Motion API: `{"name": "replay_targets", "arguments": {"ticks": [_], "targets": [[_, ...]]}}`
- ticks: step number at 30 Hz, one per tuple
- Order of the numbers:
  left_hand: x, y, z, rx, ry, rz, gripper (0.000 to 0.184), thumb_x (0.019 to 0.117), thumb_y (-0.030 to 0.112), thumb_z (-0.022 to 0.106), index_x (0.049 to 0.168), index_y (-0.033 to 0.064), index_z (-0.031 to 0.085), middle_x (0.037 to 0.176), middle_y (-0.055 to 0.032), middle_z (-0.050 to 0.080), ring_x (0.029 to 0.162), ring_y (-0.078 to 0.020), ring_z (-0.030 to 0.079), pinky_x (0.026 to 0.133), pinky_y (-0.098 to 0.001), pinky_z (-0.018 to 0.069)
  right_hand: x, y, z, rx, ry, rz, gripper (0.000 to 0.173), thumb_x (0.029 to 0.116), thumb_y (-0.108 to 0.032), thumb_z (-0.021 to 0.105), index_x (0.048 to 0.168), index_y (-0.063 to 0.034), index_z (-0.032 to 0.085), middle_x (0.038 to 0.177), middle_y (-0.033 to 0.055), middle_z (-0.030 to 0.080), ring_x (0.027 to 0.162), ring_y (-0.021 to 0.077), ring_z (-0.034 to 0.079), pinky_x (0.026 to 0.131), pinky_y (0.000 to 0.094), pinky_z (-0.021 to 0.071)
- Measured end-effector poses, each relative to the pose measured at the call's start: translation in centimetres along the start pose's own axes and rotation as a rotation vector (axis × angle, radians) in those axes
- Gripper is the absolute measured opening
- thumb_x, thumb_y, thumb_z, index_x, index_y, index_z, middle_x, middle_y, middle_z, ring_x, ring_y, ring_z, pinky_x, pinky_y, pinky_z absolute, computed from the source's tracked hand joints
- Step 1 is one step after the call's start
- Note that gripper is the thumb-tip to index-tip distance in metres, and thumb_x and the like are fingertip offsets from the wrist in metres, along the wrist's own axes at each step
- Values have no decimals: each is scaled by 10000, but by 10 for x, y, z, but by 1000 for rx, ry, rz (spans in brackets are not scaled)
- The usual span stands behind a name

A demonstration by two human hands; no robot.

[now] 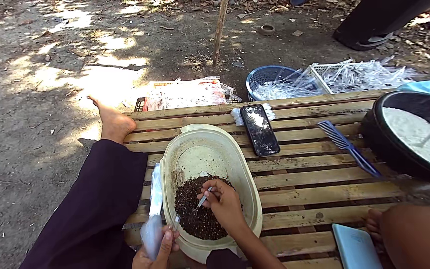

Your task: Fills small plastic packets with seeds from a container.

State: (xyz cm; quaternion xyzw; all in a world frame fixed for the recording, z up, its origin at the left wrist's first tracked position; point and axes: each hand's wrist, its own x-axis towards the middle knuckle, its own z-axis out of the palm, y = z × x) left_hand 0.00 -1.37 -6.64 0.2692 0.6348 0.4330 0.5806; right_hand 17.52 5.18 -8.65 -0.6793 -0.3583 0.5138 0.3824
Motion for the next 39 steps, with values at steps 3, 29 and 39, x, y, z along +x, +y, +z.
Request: {"name": "replay_targets", "arguments": {"ticks": [3,29,39], "targets": [[0,-3,-1,65,-25,38,87,1005,30,562,1038,3,637,873,5,746,757,-36,698,653,-193,559,-1,-6,-3,31,14,-48,176,949,95,591,1117,78,640,945,135,722,785,137,741,725,265,625],[2,33,34,-408,-229,-25,371,1087,67,280,1009,-19,633,856,-85,749,651,-60,671,586,-173,541,-20,-47,-18,93,-231,-1034,109,1017,-34,562,956,-17,650,933,91,739,914,129,743,829,241,613],[14,19,39,-587,-302,-49,378,1085,136,318,1006,-17,655,908,-140,762,665,-79,688,566,-179,535,-23,-60,-37,162,-217,-1091,91,1027,-64,566,1007,-75,654,978,64,731,967,165,743,869,304,629]]}}
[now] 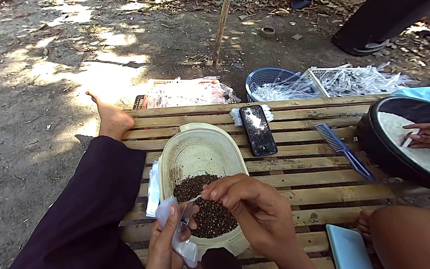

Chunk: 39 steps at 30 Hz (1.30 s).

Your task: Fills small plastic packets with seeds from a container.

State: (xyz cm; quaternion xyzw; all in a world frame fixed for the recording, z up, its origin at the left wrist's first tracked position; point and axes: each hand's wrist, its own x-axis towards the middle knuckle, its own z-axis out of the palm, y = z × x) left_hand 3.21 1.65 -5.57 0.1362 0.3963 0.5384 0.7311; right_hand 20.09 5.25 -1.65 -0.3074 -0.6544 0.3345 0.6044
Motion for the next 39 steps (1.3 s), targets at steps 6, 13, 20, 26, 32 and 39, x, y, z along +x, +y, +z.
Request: {"name": "replay_targets", "arguments": {"ticks": [6,13,20,26,32,39], "targets": [[-5,-1,4,29,37,6,270,1062,41,382,1012,-9,642,867,-104,758,665,-70,689,564,-173,535,-3,3,4,-102,-8,28,105,1013,-45,566,994,-48,669,986,79,741,973,153,739,860,269,620],[-6,2,9,27,51,11,332,1080,79,296,1016,1,612,845,-102,746,634,-74,672,553,-180,532,-4,3,12,-72,-68,13,97,1003,-23,569,975,-16,661,966,99,740,959,137,736,861,244,606],[-7,4,7,41,76,41,343,1070,44,323,988,3,654,842,-73,757,693,-79,704,641,-211,580,-3,1,15,-171,-87,37,132,1006,-35,585,1036,21,700,973,105,755,926,88,736,836,188,594],[-10,7,10,43,81,53,338,1060,25,320,979,17,648,824,-62,747,624,-48,662,580,-181,546,-2,0,21,-97,-67,54,213,961,-104,691,1126,30,670,961,88,767,936,90,744,863,202,597],[-6,0,-4,-4,30,-2,337,1079,82,333,1053,-24,651,864,-100,746,642,-69,668,560,-183,537,5,-6,13,130,177,201,294,1053,-99,535,1319,-194,613,999,26,725,905,126,731,837,279,619],[-9,-5,12,3,90,106,197,964,-96,478,945,29,629,782,-31,693,635,-67,647,596,-211,562,-9,4,11,-127,-117,490,323,936,-282,697,1095,-3,732,918,5,712,802,-17,608,683,138,470]]}}
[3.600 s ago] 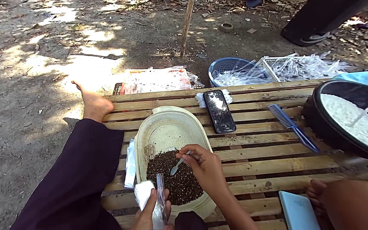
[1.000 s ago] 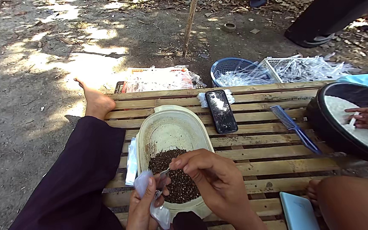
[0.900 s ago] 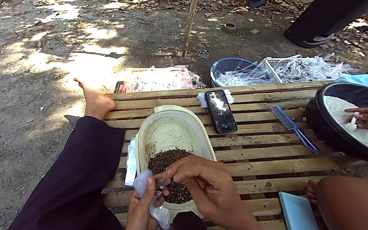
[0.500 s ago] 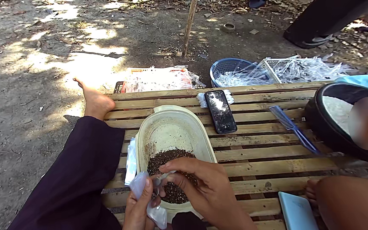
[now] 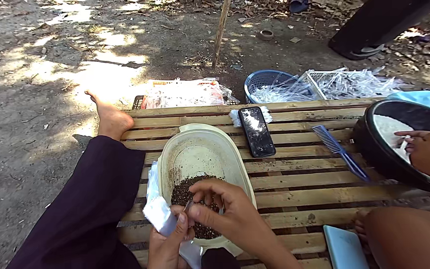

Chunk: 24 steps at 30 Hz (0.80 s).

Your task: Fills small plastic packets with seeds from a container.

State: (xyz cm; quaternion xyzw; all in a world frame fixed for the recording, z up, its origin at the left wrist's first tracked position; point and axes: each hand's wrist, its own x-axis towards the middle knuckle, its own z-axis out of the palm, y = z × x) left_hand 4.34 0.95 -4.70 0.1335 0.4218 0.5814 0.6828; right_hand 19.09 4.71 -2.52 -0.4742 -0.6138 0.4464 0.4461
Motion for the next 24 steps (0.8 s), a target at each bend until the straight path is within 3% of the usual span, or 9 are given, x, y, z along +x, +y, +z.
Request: {"name": "replay_targets", "arguments": {"ticks": [2,5,8,11,15,17,19,21,24], "targets": [[-2,1,5,-18,5,25,209,959,-94,468,956,32,635,803,-24,710,677,-67,673,647,-226,587,-1,3,7,-37,-41,-31,414,863,-366,778,1047,4,759,910,29,715,810,-11,589,667,129,436],[-3,2,7,8,-23,37,192,1010,-35,448,1011,11,634,812,-45,720,639,-67,659,583,-210,557,1,6,15,-6,91,-81,196,884,-218,764,859,-24,769,782,0,697,729,-36,617,655,101,488],[-4,4,7,170,-46,92,178,964,-68,518,940,18,672,746,-6,702,607,-29,627,575,-174,526,1,4,15,-4,161,-65,203,835,-222,805,777,-39,740,720,-33,661,680,-58,584,611,88,460],[-1,1,4,304,-46,160,190,929,-95,556,868,40,675,706,35,690,622,-9,629,620,-169,535,0,3,11,-62,108,-34,207,896,-226,745,807,-40,737,758,-27,661,711,-64,564,612,89,416],[3,-1,-2,347,-54,233,200,823,-139,655,923,33,639,773,49,679,697,-13,639,672,-188,556,-1,0,9,-81,7,-35,170,973,-112,617,957,-16,756,900,42,718,844,1,646,746,124,501],[2,0,1,317,-29,178,168,876,-119,589,889,40,641,714,46,663,624,-12,612,613,-178,530,-2,0,11,-61,6,-31,167,971,-123,617,948,-9,738,876,35,691,810,-12,621,715,111,483],[-2,4,6,297,-20,125,234,988,-70,469,861,53,621,659,39,671,577,-10,621,591,-164,531,-1,1,13,-52,56,-4,206,939,-203,688,861,-14,706,780,-3,632,696,-51,554,618,89,428],[-3,2,6,311,-47,154,224,970,-81,488,875,54,640,676,50,678,598,-5,624,606,-163,528,-2,1,14,-69,94,8,258,910,-254,730,801,-25,679,731,-23,600,657,-61,526,591,85,403],[0,0,4,334,-53,191,173,922,-91,562,894,49,659,709,57,672,608,-3,609,601,-168,521,-2,3,10,-67,72,-39,186,936,-197,692,866,-28,725,812,-1,669,758,-40,593,668,94,453]]}}
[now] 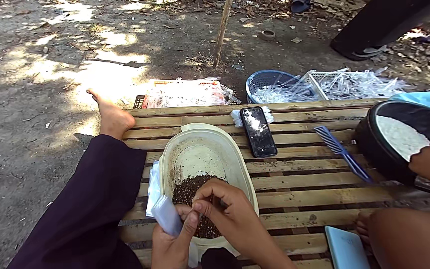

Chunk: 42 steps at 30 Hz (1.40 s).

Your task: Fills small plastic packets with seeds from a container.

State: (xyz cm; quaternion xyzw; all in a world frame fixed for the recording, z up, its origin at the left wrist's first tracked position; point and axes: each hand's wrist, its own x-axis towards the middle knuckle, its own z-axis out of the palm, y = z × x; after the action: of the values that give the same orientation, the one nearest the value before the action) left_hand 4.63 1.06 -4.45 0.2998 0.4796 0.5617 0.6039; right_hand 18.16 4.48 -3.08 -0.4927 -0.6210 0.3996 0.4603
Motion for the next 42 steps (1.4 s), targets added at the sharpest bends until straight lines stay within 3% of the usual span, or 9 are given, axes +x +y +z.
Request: {"name": "replay_targets", "arguments": {"ticks": [3,9,13,18,22,26,33,38,42], "targets": [[-1,9,8,17,44,-68,244,1005,-57,455,848,65,597,608,56,651,535,-3,613,561,-153,527,1,-3,-2,10,-11,26,178,942,-182,676,880,-24,731,811,-6,667,747,-49,590,663,90,457],[0,2,0,56,10,-2,158,875,-105,606,920,43,638,708,72,666,593,13,591,580,-154,504,0,-1,-2,19,14,53,167,940,-172,685,884,-26,742,813,-3,680,756,-42,606,679,99,472],[-2,11,3,61,27,-83,235,1018,-51,442,877,53,599,637,51,672,543,2,621,555,-137,526,0,-5,-1,27,4,78,182,955,-162,649,886,-14,728,795,-3,653,732,-48,584,662,97,459],[1,2,-3,89,1,22,175,872,-112,603,972,28,634,753,81,680,645,15,618,624,-159,531,0,-5,1,-23,33,107,236,945,-231,686,833,-22,681,742,-6,594,686,-30,543,629,108,420],[0,7,0,41,-1,-80,208,1018,-33,446,936,30,626,655,60,645,555,-1,590,559,-151,506,0,-7,-1,-14,-25,77,206,986,-165,618,909,2,710,816,33,644,782,1,595,714,130,467],[1,3,-4,34,-23,-45,181,994,-54,477,957,44,624,693,59,665,592,-2,610,587,-158,524,0,-6,1,8,-8,110,244,968,-212,659,850,1,668,746,8,576,663,-30,519,603,107,404],[2,2,-13,58,-42,-16,167,917,-82,557,1036,22,612,783,65,688,663,-4,624,628,-179,534,1,-6,-2,45,-55,42,215,1017,-91,544,1030,26,724,932,94,683,905,81,643,833,200,513],[0,2,-8,-20,-36,-16,179,973,-56,489,995,37,641,756,55,691,645,-3,624,639,-164,533,3,-13,-6,171,-111,106,490,918,-199,734,1321,21,562,1039,58,731,836,12,621,625,155,422],[0,-9,-15,-29,-113,52,140,941,-14,611,1033,72,673,850,56,731,730,-10,664,699,-189,560,2,-16,-3,201,5,95,388,897,-87,740,1244,10,597,838,-16,738,661,-52,577,571,119,408]]}}
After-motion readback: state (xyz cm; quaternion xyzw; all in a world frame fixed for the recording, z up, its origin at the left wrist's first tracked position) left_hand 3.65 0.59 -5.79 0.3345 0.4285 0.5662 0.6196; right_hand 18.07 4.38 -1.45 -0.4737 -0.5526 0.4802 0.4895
